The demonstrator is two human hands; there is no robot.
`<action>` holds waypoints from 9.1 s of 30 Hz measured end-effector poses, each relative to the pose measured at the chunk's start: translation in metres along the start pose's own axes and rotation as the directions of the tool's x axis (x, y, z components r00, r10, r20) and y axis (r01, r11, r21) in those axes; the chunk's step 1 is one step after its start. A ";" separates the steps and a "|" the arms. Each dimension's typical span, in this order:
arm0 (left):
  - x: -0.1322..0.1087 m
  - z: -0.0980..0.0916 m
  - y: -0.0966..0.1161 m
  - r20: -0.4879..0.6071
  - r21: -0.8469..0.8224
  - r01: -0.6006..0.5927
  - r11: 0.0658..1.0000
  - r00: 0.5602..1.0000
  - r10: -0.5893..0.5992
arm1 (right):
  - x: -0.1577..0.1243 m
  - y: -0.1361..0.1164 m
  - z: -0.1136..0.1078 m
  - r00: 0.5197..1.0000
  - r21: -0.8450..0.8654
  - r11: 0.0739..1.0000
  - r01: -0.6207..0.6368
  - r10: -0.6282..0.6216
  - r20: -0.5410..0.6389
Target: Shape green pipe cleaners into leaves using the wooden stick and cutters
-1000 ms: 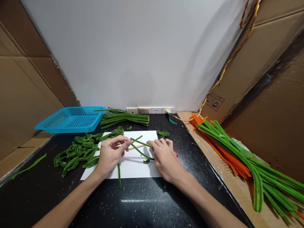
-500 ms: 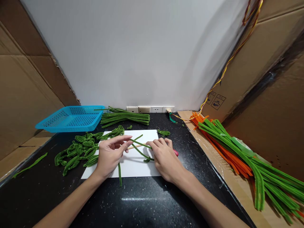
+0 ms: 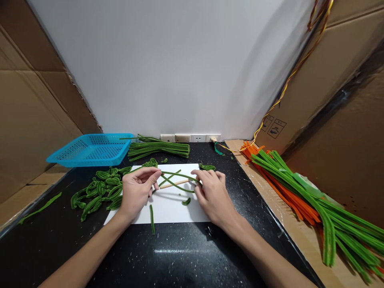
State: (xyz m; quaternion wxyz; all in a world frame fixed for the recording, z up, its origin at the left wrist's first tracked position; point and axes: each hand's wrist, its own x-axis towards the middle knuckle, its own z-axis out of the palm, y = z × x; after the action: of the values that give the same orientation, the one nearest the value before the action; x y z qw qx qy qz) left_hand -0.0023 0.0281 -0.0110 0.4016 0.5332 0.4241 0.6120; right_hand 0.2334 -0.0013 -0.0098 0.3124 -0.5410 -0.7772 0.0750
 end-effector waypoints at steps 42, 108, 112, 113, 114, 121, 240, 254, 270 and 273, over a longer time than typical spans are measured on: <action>0.006 -0.001 0.004 0.069 -0.197 0.496 0.845 0.867 -0.493 | 0.006 -0.008 -0.003 0.921 0.767 0.631 -0.117 0.358 -0.154; 0.002 0.001 0.004 0.144 -0.112 0.190 0.975 0.974 -0.173 | 0.009 0.003 -0.005 0.878 0.805 0.588 -0.079 0.424 -0.223; -0.002 0.002 0.007 0.108 -0.064 0.102 0.993 0.990 -0.095 | 0.009 0.004 -0.004 0.877 0.812 0.577 -0.091 0.432 -0.209; -0.003 0.002 0.008 0.104 -0.063 0.082 0.995 0.992 -0.075 | 0.009 0.004 -0.004 0.876 0.814 0.574 -0.091 0.435 -0.209; -0.004 0.002 0.008 0.102 -0.066 0.066 0.996 0.993 -0.059 | 0.009 0.004 -0.005 0.876 0.816 0.571 -0.090 0.435 -0.208; -0.001 0.002 0.006 0.104 -0.100 0.110 0.989 0.990 -0.100 | 0.010 0.003 -0.006 0.876 0.838 0.538 -0.091 0.443 -0.190; -0.012 0.008 0.015 0.496 -0.156 0.485 0.861 0.792 -0.356 | -0.004 -0.031 0.009 0.961 0.773 0.578 -0.261 0.228 0.154; -0.012 0.010 0.017 0.515 -0.097 0.508 0.856 0.761 -0.394 | -0.014 -0.038 0.013 0.984 0.765 0.645 -0.008 0.139 -0.107; -0.010 0.005 0.010 0.462 -0.219 0.549 0.806 0.786 -0.410 | -0.011 -0.021 0.011 0.884 0.288 0.869 0.403 -0.288 -0.367; -0.009 0.005 0.010 0.459 -0.231 0.558 0.797 0.785 -0.416 | -0.009 -0.015 0.010 0.869 0.228 0.869 0.439 -0.348 -0.351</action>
State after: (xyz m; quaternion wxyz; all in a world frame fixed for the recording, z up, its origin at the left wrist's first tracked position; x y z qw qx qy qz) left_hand 0.0031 0.0167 -0.0036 0.7124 0.4311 0.3442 0.4339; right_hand 0.2181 -0.0133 -0.0150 0.5133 -0.3203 -0.7950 0.0435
